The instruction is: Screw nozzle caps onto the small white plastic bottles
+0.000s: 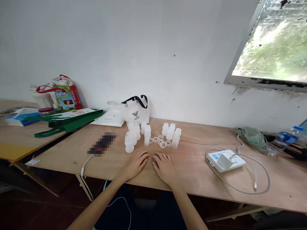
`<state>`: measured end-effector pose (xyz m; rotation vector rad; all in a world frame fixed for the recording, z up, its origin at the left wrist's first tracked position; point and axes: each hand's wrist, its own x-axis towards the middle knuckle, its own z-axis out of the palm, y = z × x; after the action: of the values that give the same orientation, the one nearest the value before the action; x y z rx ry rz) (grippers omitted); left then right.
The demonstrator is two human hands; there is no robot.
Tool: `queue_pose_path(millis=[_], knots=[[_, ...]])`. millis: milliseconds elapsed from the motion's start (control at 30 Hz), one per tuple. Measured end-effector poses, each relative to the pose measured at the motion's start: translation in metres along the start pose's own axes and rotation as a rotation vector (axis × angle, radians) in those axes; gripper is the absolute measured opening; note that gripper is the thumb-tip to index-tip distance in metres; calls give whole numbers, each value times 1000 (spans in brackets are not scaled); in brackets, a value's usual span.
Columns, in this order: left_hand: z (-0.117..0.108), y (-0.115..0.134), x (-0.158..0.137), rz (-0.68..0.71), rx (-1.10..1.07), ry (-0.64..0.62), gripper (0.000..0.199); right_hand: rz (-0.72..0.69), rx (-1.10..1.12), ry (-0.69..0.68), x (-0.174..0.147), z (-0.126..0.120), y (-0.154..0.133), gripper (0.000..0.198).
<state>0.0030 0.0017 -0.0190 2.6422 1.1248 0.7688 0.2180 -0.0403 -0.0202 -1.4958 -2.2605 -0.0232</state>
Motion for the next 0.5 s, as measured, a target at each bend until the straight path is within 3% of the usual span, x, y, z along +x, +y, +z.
queue_pose_path(millis=[500], knots=[[1, -1, 0, 5, 18, 3, 34, 4, -2, 11, 0, 3, 2, 33]])
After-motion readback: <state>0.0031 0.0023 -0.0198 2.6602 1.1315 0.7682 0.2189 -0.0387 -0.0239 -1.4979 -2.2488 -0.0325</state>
